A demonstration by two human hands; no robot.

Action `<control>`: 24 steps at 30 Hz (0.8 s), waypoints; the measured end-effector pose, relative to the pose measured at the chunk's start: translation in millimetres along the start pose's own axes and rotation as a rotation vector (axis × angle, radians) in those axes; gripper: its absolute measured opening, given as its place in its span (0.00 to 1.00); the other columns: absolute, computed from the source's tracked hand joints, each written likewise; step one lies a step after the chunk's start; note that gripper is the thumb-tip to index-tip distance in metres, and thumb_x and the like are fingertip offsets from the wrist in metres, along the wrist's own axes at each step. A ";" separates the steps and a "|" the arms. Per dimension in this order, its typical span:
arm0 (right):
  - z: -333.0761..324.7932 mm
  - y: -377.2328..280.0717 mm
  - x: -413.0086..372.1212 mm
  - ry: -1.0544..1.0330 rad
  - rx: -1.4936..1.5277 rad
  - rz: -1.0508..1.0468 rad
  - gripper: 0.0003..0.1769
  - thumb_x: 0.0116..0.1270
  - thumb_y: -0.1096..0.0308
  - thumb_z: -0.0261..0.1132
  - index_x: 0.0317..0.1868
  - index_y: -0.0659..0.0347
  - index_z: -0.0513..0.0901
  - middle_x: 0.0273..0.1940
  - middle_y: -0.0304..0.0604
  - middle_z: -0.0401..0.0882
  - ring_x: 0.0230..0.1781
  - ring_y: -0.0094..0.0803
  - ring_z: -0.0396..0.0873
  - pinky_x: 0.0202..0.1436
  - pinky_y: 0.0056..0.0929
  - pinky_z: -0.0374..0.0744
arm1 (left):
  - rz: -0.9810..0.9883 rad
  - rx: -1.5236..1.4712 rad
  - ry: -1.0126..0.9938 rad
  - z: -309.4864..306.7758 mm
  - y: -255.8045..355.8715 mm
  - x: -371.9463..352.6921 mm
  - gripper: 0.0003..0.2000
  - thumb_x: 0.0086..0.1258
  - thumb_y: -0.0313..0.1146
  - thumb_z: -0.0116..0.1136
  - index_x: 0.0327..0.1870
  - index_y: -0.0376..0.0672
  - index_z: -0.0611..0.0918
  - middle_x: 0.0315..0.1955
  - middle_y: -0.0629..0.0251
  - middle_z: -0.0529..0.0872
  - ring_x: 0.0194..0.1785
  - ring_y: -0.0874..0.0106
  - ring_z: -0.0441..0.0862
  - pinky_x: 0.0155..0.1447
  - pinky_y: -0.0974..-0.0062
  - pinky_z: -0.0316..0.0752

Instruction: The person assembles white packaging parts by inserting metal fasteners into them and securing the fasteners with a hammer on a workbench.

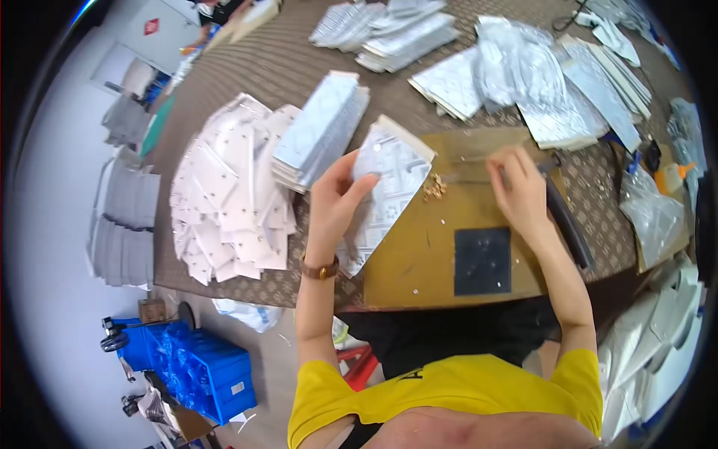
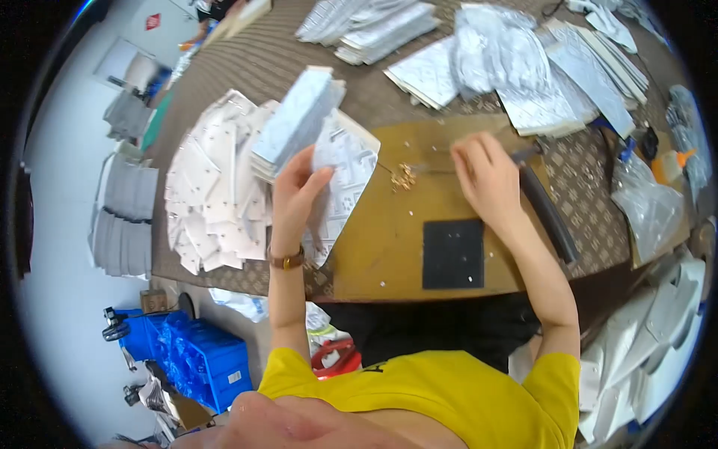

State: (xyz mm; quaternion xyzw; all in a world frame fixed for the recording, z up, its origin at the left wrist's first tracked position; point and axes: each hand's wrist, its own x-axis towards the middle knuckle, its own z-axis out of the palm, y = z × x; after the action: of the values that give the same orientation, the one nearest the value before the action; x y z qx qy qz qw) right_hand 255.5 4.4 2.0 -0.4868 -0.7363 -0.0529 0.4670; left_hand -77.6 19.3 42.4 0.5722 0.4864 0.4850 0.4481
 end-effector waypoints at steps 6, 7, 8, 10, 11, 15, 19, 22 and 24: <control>-0.9 3.1 -19.1 -0.126 0.223 0.105 0.07 0.71 0.81 0.69 0.46 0.65 0.84 0.40 0.43 0.82 0.31 0.34 0.82 0.35 0.29 0.78 | 0.452 1.028 0.722 -115.1 73.8 22.2 0.21 0.74 0.34 0.72 0.66 0.43 0.86 0.52 0.59 0.92 0.49 0.64 0.88 0.57 0.64 0.81; -1.9 2.1 -18.4 -0.140 0.235 0.119 0.07 0.70 0.82 0.69 0.46 0.65 0.84 0.39 0.43 0.81 0.30 0.33 0.82 0.34 0.28 0.78 | 0.504 1.183 0.719 -140.0 77.7 33.0 0.20 0.74 0.34 0.71 0.66 0.44 0.86 0.53 0.58 0.91 0.52 0.60 0.87 0.60 0.61 0.80; -2.4 0.9 -17.5 -0.151 0.248 0.131 0.06 0.70 0.82 0.69 0.46 0.65 0.84 0.39 0.43 0.81 0.30 0.33 0.81 0.34 0.28 0.78 | 0.559 1.338 0.715 -153.0 76.5 40.7 0.20 0.74 0.34 0.70 0.66 0.45 0.87 0.54 0.56 0.90 0.56 0.56 0.86 0.64 0.58 0.79; -2.8 0.7 -18.2 -0.151 0.258 0.121 0.06 0.71 0.81 0.69 0.46 0.65 0.84 0.39 0.43 0.81 0.29 0.33 0.81 0.34 0.28 0.78 | 0.501 1.306 0.623 -158.4 46.4 53.8 0.19 0.74 0.32 0.68 0.65 0.48 0.87 0.56 0.55 0.89 0.62 0.55 0.84 0.68 0.55 0.75; -2.7 0.8 -20.5 -0.165 0.263 0.123 0.06 0.71 0.81 0.69 0.45 0.64 0.84 0.39 0.43 0.82 0.29 0.34 0.82 0.34 0.28 0.78 | 0.523 1.260 0.596 -147.4 22.7 57.8 0.17 0.72 0.31 0.70 0.61 0.47 0.88 0.52 0.57 0.90 0.57 0.59 0.85 0.63 0.59 0.78; 3.0 7.7 -23.8 -0.181 0.265 0.127 0.04 0.72 0.79 0.69 0.45 0.64 0.85 0.39 0.45 0.82 0.30 0.37 0.83 0.34 0.30 0.80 | 0.578 1.015 0.295 -70.1 -3.2 52.8 0.14 0.71 0.30 0.72 0.56 0.45 0.90 0.49 0.61 0.91 0.53 0.66 0.87 0.58 0.67 0.80; 3.1 18.0 -27.0 -0.147 0.246 0.112 0.03 0.73 0.75 0.70 0.44 0.62 0.85 0.39 0.47 0.84 0.33 0.44 0.86 0.36 0.35 0.83 | 0.644 0.541 0.145 12.3 110.3 -4.3 0.11 0.73 0.24 0.66 0.54 0.39 0.90 0.49 0.57 0.92 0.52 0.63 0.87 0.61 0.72 0.78; 4.4 23.3 -28.5 -0.118 0.246 0.127 0.03 0.73 0.73 0.70 0.44 0.61 0.85 0.40 0.48 0.85 0.35 0.47 0.86 0.38 0.38 0.84 | 1.058 0.142 0.220 41.5 176.6 -73.9 0.07 0.71 0.20 0.59 0.42 0.37 0.88 0.44 0.51 0.91 0.50 0.57 0.86 0.51 0.60 0.82; 3.8 25.8 -28.4 -0.110 0.209 0.129 0.03 0.73 0.72 0.69 0.44 0.61 0.85 0.39 0.48 0.85 0.36 0.47 0.87 0.38 0.39 0.84 | 1.286 -0.131 0.150 33.0 210.4 -115.8 0.05 0.74 0.29 0.61 0.40 0.39 0.85 0.48 0.53 0.87 0.46 0.55 0.83 0.47 0.57 0.82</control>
State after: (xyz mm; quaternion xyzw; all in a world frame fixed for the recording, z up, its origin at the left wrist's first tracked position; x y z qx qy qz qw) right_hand 275.4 0.9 -30.8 -0.4839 -0.7295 0.0811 0.4766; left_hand -25.8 -123.2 231.5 0.6852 0.0461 0.7238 0.0671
